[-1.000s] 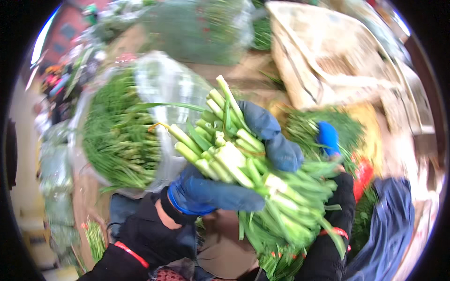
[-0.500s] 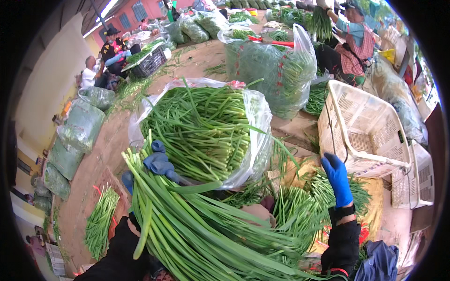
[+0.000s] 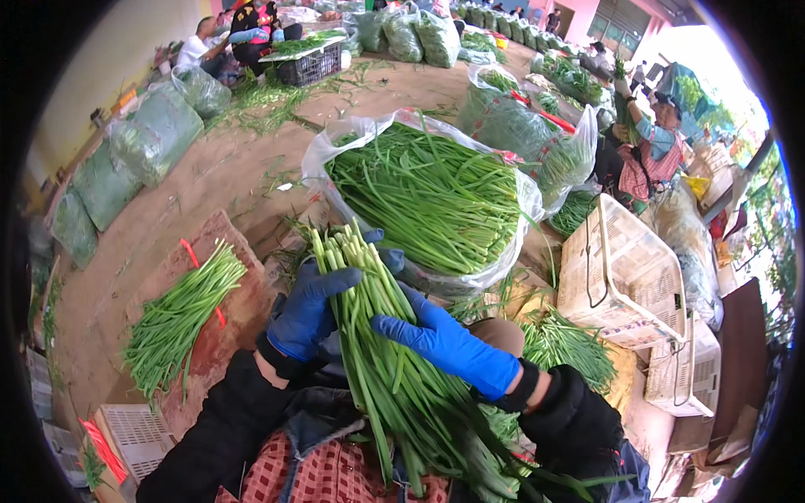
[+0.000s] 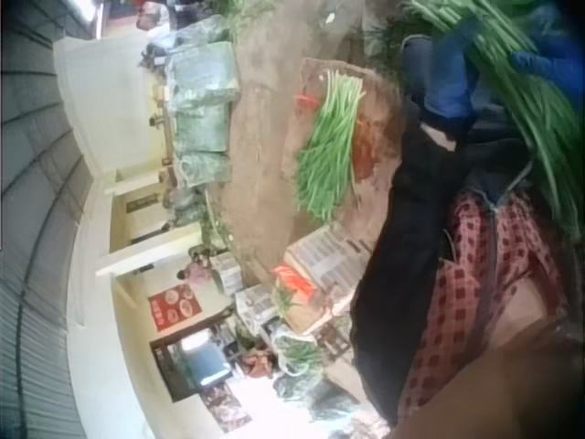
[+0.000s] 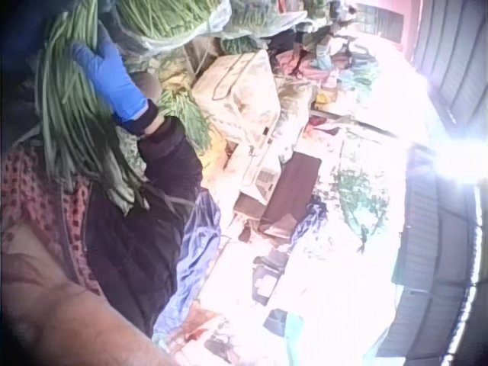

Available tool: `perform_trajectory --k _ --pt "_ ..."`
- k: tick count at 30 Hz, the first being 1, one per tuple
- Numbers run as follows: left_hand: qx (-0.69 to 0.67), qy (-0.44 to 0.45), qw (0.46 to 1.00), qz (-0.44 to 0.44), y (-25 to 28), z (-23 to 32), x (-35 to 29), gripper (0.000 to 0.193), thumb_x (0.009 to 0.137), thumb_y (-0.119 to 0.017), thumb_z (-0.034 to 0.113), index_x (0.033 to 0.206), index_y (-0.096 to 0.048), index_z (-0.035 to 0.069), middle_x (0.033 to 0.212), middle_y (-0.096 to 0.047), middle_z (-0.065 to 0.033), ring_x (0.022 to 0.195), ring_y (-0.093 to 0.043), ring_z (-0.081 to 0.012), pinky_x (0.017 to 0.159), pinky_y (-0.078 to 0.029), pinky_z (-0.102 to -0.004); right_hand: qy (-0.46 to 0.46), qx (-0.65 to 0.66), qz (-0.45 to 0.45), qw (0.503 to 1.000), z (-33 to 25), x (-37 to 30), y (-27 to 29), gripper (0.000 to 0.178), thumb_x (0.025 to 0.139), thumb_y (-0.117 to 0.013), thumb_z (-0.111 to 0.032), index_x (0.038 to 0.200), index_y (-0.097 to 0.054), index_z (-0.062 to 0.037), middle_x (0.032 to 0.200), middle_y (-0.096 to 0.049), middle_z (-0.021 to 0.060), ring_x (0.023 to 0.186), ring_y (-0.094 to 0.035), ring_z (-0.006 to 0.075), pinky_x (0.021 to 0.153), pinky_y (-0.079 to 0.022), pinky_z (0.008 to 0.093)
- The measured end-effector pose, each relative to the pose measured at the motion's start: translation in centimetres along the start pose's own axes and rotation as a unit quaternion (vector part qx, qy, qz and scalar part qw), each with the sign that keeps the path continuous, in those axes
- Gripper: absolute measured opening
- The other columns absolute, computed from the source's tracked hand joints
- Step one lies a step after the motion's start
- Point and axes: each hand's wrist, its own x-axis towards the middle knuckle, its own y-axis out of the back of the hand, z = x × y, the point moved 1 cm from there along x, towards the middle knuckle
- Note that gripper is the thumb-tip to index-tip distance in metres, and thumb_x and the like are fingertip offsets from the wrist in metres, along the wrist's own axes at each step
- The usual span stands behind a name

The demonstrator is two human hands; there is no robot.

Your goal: Sorting, bundle-aligning, and trimming the ends of green chives in an agricultural processing area.

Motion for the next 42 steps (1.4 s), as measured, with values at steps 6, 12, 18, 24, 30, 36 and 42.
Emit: perform_trajectory --k 6,12,18,24,30,36,42 --pt "0.033 -0.014 0.998 -0.05 4.4 -3.3 -4.0 0.067 0.07 -0.068 0.007 0.132 -0.042 0.0 0.116 -0.059 -0.0113 0.1 -0.06 -0.0223 0.087 -0.05 -0.0356 -0.098 0.03 0.038 0.994 4.7 1.3 -1.7 0.05 0.097 -0.051 -0.031 0.133 -0.043 0.0028 0.123 -0.055 0.0088 0.113 -0.049 0.0143 0.098 -0.039 0.0266" --pt "-0.088 -0.057 0.989 -0.109 5.8 -3.9 -3.5 0.074 0.071 -0.065 0.005 0.138 -0.035 0.004 0.121 -0.055 -0.0122 0.108 -0.057 -0.0253 0.093 -0.047 -0.0366 -0.124 -0.12 -0.026 0.985 1.4 1.4 -4.0 0.052 0.097 -0.049 -0.032 0.135 -0.041 0.0033 0.13 -0.051 0.0102 0.119 -0.046 0.0153 0.1 -0.036 0.0277" --pt "-0.071 -0.04 0.985 -0.149 4.6 -3.5 -4.1 0.082 0.072 -0.067 -0.001 0.143 -0.027 0.007 0.12 -0.055 -0.0072 0.106 -0.057 -0.0174 0.091 -0.046 -0.0311 0.033 -0.297 -0.043 0.953 -8.3 4.5 0.5 0.056 0.096 -0.051 -0.034 0.138 -0.038 -0.0007 0.134 -0.049 0.0145 0.121 -0.047 0.0205 0.103 -0.036 0.0321" --pt "-0.047 -0.049 0.964 -0.256 2.5 -3.1 -4.6 0.075 0.072 -0.073 0.001 0.138 -0.038 0.004 0.121 -0.058 -0.0069 0.11 -0.056 -0.017 0.095 -0.045 -0.033 0.074 -0.214 -0.227 0.947 -13.2 10.8 -5.7 0.053 0.097 -0.043 -0.041 0.136 -0.043 -0.0049 0.133 -0.05 0.0133 0.123 -0.046 0.0203 0.106 -0.033 0.0326" --pt "-0.052 0.009 0.973 -0.225 3.1 -5.1 -5.1 0.075 0.07 -0.074 0.006 0.135 -0.037 0.003 0.125 -0.055 -0.0115 0.114 -0.054 -0.0233 0.098 -0.043 -0.037 -0.175 -0.291 -0.328 0.882 -7.8 11.9 -4.7 0.05 0.099 -0.039 -0.043 0.118 -0.057 -0.0007 0.109 -0.06 0.0105 0.102 -0.052 0.0141 0.093 -0.041 0.0311" --pt "0.004 0.064 0.984 -0.165 6.0 -9.5 -3.3 0.062 0.073 -0.069 0.003 0.13 -0.044 0.003 0.12 -0.057 -0.0147 0.11 -0.056 -0.0272 0.097 -0.044 -0.0391 -0.125 -0.374 -0.341 0.853 -4.0 10.4 -5.4 0.046 0.096 -0.049 -0.038 0.12 -0.057 0.0004 0.108 -0.064 0.0093 0.098 -0.053 0.0126 0.099 -0.037 0.0333" --pt "-0.152 0.049 0.982 -0.099 7.2 -9.2 -1.9 0.044 0.076 -0.065 -0.002 0.118 -0.054 0.0 0.104 -0.065 -0.0095 0.09 -0.064 -0.0183 0.08 -0.053 -0.0302 -0.102 -0.13 0.014 0.986 -4.0 3.0 0.7 0.073 0.088 -0.065 -0.031 0.14 -0.03 0.0068 0.132 -0.05 0.0184 0.12 -0.048 0.0217 0.102 -0.038 0.0316"
